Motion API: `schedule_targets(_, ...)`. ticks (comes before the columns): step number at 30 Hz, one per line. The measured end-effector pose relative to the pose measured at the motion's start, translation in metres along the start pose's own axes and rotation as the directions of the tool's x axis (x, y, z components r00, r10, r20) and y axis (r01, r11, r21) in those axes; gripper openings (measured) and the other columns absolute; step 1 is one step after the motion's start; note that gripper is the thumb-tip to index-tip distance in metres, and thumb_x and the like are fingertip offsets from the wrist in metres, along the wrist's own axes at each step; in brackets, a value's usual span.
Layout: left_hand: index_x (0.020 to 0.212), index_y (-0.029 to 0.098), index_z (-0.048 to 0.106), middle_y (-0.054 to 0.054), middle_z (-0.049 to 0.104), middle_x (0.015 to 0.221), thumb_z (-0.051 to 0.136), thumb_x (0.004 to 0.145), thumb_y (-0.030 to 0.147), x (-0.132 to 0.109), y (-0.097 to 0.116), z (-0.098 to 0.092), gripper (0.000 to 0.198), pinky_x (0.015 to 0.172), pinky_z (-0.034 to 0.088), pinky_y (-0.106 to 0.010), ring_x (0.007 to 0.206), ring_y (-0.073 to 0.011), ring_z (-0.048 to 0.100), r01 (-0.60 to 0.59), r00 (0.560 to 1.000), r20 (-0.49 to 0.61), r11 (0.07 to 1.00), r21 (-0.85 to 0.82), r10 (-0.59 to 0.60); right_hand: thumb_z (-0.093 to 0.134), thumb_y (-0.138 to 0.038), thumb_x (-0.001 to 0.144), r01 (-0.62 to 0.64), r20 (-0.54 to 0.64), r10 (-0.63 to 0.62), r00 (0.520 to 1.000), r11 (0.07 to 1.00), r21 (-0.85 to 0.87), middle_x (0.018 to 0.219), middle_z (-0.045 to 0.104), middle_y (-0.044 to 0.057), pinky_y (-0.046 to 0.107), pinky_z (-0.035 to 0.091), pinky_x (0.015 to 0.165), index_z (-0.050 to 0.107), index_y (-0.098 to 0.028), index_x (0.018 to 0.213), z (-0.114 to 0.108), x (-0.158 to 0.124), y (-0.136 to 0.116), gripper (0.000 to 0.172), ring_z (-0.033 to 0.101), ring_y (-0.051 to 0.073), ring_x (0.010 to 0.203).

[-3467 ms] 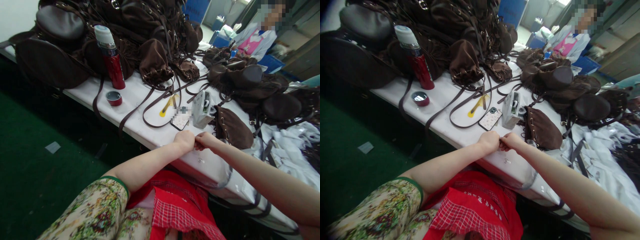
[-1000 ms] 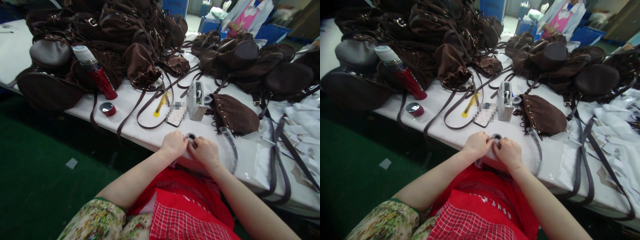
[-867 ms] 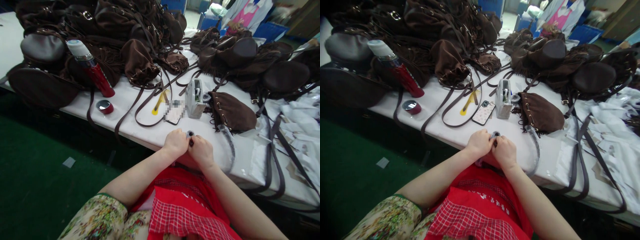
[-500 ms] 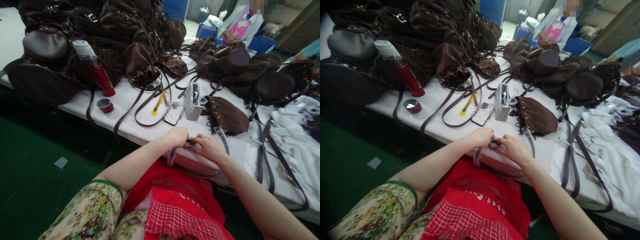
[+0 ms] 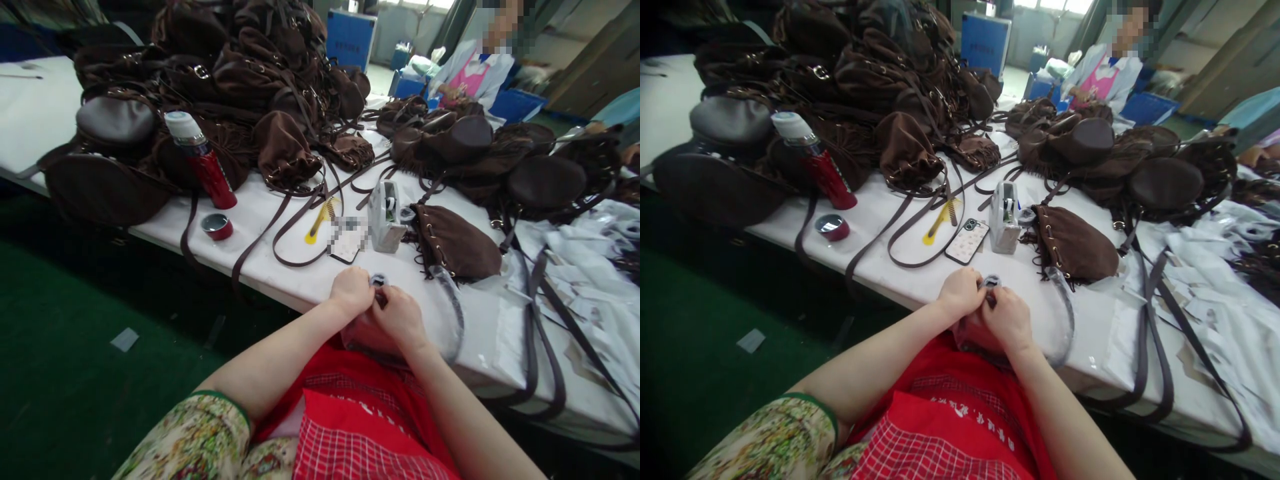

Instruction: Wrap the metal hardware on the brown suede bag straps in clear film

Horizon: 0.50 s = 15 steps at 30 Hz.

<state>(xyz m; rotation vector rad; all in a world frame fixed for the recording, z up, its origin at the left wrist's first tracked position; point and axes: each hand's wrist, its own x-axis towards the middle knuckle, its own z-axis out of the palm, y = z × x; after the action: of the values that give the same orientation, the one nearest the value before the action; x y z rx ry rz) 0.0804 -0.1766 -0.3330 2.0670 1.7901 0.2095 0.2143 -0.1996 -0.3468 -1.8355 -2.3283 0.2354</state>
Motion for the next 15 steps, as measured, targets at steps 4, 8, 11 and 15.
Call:
schedule_targets(4,0.089,0.021,0.073,-0.008,0.069,0.096,0.052,0.082,0.026,0.019,-0.002,-0.008,0.023,0.075,0.05,-0.03,0.088,-0.0225,0.065,-0.161,0.983,0.094,0.987,0.019,0.158,0.054,-0.039,0.085,0.189,0.201,-0.202,0.959,0.979,0.08,0.081,0.068,0.002,0.026,0.038,0.063,0.065,-0.025,0.107,-0.023,0.006,0.028,0.028,0.062,0.017,0.071)
schedule_targets(8,0.093,0.023,0.074,-0.004,0.071,0.095,0.055,0.082,0.026,0.038,-0.007,-0.012,0.022,0.079,0.047,-0.024,0.09,-0.0181,0.064,-0.414,0.893,0.183,0.91,-0.027,0.412,0.056,-0.046,0.085,0.369,0.269,-0.347,0.898,0.929,-0.033,0.089,0.064,0.003,0.027,0.038,0.069,0.066,-0.028,0.107,-0.036,0.013,0.051,0.03,0.061,0.017,0.079)
schedule_targets(11,0.095,0.023,0.074,-0.003,0.072,0.091,0.055,0.084,0.033,0.039,-0.012,-0.009,0.024,0.078,0.047,-0.023,0.087,-0.0166,0.064,-0.412,0.893,0.169,0.909,-0.067,0.418,0.051,-0.048,0.088,0.369,0.242,-0.352,0.904,0.929,-0.025,0.088,0.062,0.003,0.026,0.038,0.07,0.067,-0.026,0.099,-0.03,0.012,0.049,0.03,0.06,0.016,0.08)
schedule_targets(15,0.087,0.019,0.074,-0.007,0.07,0.087,0.044,0.09,0.04,0.018,-0.014,-0.002,0.036,0.074,0.048,-0.027,0.082,-0.019,0.064,-0.25,0.968,0.03,0.968,-0.019,0.25,0.049,-0.052,0.087,0.215,0.111,-0.207,0.972,0.974,-0.07,0.082,0.063,0.003,0.027,0.036,0.065,0.067,-0.023,0.087,-0.015,0.004,0.036,0.035,0.06,0.017,0.074)
